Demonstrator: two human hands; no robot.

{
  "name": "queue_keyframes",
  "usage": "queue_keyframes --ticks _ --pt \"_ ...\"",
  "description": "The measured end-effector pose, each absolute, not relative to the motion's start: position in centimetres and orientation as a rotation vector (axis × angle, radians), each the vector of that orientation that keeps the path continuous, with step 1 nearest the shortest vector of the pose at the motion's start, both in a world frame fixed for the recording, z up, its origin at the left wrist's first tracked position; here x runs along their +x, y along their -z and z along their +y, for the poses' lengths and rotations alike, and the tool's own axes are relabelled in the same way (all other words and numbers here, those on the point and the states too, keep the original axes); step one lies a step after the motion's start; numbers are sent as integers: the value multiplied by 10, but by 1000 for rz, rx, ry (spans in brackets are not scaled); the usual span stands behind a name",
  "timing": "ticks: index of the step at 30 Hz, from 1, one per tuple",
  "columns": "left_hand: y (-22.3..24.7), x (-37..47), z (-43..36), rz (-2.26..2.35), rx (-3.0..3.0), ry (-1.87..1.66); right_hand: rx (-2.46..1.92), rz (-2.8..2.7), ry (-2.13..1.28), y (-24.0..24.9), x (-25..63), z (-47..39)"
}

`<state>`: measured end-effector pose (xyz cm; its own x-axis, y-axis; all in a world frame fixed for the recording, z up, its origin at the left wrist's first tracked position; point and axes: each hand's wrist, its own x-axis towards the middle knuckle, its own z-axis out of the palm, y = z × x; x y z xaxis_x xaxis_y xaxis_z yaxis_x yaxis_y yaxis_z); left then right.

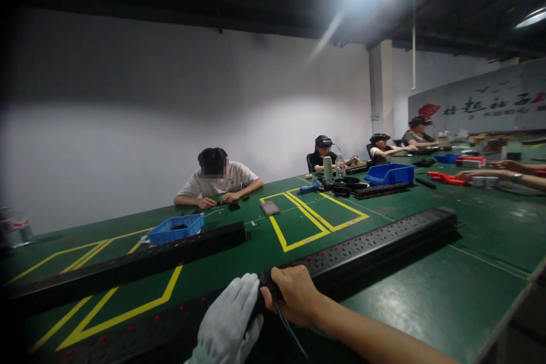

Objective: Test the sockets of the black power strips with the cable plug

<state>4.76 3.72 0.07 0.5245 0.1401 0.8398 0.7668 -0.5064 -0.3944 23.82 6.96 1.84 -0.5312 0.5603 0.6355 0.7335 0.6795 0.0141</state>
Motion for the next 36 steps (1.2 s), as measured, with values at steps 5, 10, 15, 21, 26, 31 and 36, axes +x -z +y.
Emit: queue_keyframes --ticks 5,10,15,21,26,31,36 --pt "1 48 42 -715 -1947 1010 -990 -2264 317 -19 239 70" --pt "-3 50 36 -736 -1953 997 -986 -2262 316 -21 239 68" --pt "-1 48 33 -762 -1968 970 -1013 -2251 324 -23 238 65" --pt "3 46 32 -809 -1991 942 -1010 -2266 318 -24 239 65" --pt "1 46 32 -764 -1984 964 -1016 -2265 312 -23 238 66" --pt "5 46 33 -809 -1996 957 -1024 -2276 320 -23 239 65" --pt "12 42 33 -860 -2033 881 -1035 -2273 333 -24 239 65"
